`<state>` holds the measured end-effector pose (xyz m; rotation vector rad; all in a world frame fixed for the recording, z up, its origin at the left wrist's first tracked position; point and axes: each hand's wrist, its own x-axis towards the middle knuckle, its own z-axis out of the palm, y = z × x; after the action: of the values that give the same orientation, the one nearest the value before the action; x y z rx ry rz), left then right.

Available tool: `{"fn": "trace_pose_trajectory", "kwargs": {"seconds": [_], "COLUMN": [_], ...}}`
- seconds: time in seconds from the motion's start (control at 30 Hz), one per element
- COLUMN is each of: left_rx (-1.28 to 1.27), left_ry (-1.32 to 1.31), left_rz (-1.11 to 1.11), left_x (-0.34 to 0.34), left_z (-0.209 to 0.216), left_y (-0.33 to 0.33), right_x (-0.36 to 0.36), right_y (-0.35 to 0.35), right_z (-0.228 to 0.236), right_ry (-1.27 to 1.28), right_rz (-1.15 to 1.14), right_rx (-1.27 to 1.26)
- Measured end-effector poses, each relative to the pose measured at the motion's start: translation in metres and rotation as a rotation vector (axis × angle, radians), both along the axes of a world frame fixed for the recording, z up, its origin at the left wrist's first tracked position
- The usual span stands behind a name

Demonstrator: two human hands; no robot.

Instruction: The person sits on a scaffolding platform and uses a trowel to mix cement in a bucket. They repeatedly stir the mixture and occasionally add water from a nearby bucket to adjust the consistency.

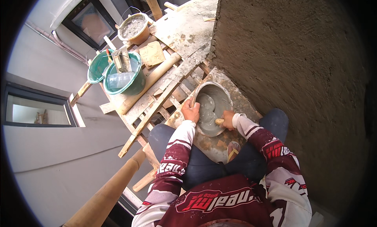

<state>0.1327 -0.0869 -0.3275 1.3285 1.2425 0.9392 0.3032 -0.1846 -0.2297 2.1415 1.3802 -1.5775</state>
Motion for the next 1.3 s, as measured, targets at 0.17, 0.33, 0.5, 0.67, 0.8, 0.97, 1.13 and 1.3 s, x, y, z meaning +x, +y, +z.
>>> {"fn": "trace_pose_trajectory", "kwargs": {"seconds": [0.17, 0.33, 0.5, 0.67, 0.8, 0.97, 1.13, 1.3], "left_rx": [0.024, 0.097, 0.077, 0.014, 0.081, 0.121, 0.097, 0.118], "left_ry": [0.040, 0.008, -0.014, 0.048, -0.008, 0.068, 0.155, 0.130], "left_rz": [0.026, 0.109, 0.143, 0.121, 0.145, 0.150, 0.062, 0.074], "left_x": [0.000, 0.002, 0.003, -0.005, 0.004, 0.002, 0.005, 0.005], "left_z": [-0.004, 0.013, 0.015, -0.002, 0.003, 0.015, 0.013, 0.012], "left_y": [0.003, 0.001, 0.000, 0.005, 0.002, -0.001, 0.000, -0.003], "right_x": [-0.009, -0.032, -0.045, -0.046, -0.027, -0.008, -0.006, -0.009], "right_y": [-0.022, -0.026, -0.031, -0.044, -0.065, -0.064, -0.026, -0.002], "right_z": [-0.025, -0.044, -0.074, -0.086, -0.049, 0.027, -0.014, -0.007], "right_ry": [0.358, 0.617, 1.161, 1.690, 1.462, 0.602, 0.154, -0.015], "right_rz": [-0.398, -0.802, -1.378, -1.721, -1.622, -0.906, -0.636, -0.315], "right_rx": [0.062, 0.087, -0.034, -0.078, -0.057, 0.127, 0.034, -0.097]}}
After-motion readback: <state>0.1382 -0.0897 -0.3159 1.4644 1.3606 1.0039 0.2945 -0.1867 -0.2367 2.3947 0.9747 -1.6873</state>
